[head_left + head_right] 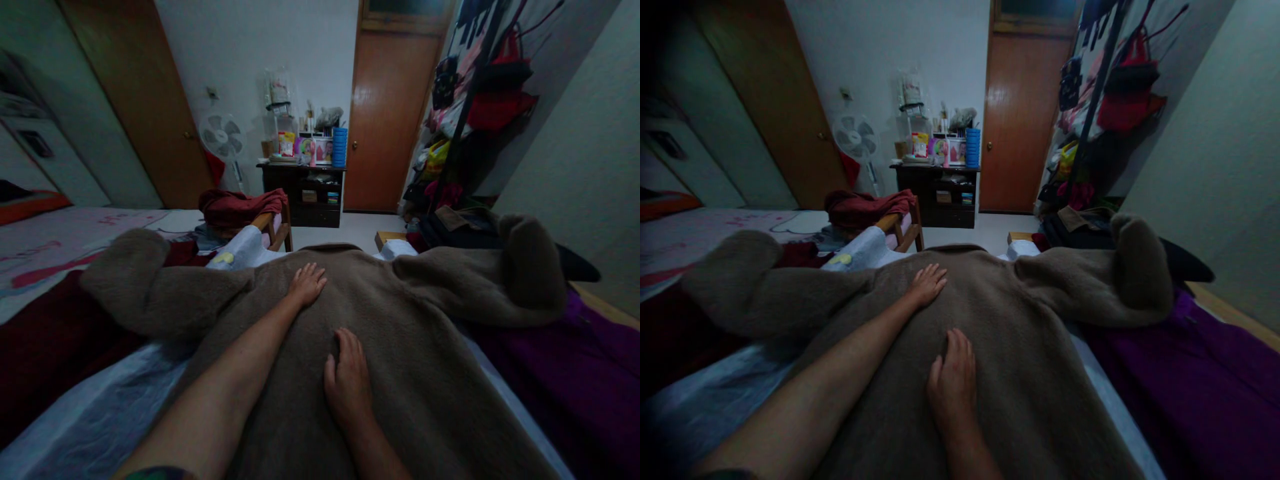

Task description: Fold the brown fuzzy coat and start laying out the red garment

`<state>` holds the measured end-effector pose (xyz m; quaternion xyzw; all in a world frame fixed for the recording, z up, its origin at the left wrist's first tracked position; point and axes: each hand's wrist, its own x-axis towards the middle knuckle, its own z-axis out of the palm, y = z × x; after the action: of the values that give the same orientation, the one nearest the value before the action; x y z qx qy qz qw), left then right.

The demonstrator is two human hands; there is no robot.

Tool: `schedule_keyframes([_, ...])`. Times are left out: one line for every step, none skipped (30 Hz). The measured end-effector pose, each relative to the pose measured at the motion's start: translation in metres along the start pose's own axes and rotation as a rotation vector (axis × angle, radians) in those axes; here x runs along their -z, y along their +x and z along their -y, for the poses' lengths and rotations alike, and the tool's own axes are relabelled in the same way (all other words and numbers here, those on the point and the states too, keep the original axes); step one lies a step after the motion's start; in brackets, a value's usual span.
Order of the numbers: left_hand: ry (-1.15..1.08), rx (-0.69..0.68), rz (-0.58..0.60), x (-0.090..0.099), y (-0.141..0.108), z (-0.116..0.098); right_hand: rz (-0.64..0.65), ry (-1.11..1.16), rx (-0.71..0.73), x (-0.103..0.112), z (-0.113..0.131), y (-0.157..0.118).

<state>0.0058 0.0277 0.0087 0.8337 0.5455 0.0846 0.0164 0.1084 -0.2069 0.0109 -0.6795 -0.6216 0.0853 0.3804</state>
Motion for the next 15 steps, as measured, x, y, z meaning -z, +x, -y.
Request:
schedule_keyframes([0.004, 0.005, -0.004, 0.000, 0.004, 0.004, 0.003, -0.004, 0.000, 0.000, 0.000, 0.000])
schedule_keyframes([0.006, 0.011, -0.005, 0.000, 0.008, 0.007, 0.004, -0.007, 0.001, 0.001, 0.000, 0.000])
schedule_keyframes([0.008, 0.018, -0.005, 0.000, 0.012, 0.011, 0.005, -0.010, 0.003, 0.001, 0.000, 0.000])
schedule_keyframes([0.008, 0.024, -0.005, 0.000, 0.015, 0.015, 0.005, -0.013, 0.005, 0.001, 0.000, 0.000])
schedule_keyframes([0.009, 0.028, -0.006, 0.000, 0.018, 0.020, 0.003, -0.016, 0.006, 0.001, 0.000, 0.000])
schedule_keyframes([0.010, 0.028, -0.007, -0.001, 0.021, 0.024, 0.002, -0.018, 0.005, 0.001, 0.000, 0.000])
schedule_keyframes([0.010, 0.025, -0.008, -0.001, 0.023, 0.030, 0.000, -0.019, 0.005, 0.000, 0.000, 0.000])
schedule_keyframes([0.010, 0.022, -0.008, -0.001, 0.025, 0.035, -0.003, -0.019, 0.005, 0.000, 0.000, 0.000])
schedule_keyframes([0.011, 0.022, -0.007, -0.001, 0.026, 0.041, -0.006, -0.019, 0.006, 0.000, 0.000, -0.001])
schedule_keyframes([0.012, 0.024, -0.005, -0.001, 0.027, 0.046, -0.007, -0.017, 0.006, 0.000, 0.000, -0.001])
schedule_keyframes([0.013, 0.031, -0.002, -0.001, 0.028, 0.052, -0.007, -0.016, 0.008, 0.000, 0.000, 0.000])
schedule_keyframes([0.015, 0.041, 0.000, -0.001, 0.027, 0.057, -0.004, -0.018, 0.007, 0.000, 0.000, 0.000])
schedule_keyframes([0.017, 0.054, 0.002, -0.001, 0.026, 0.062, 0.001, -0.021, 0.005, 0.000, 0.000, 0.000])
schedule_keyframes([0.021, 0.066, 0.003, -0.001, 0.025, 0.066, 0.008, -0.025, 0.004, 0.001, 0.000, 0.000])
schedule_keyframes([0.025, 0.079, 0.004, -0.001, 0.023, 0.069, 0.014, -0.030, 0.002, 0.001, 0.000, 0.001])
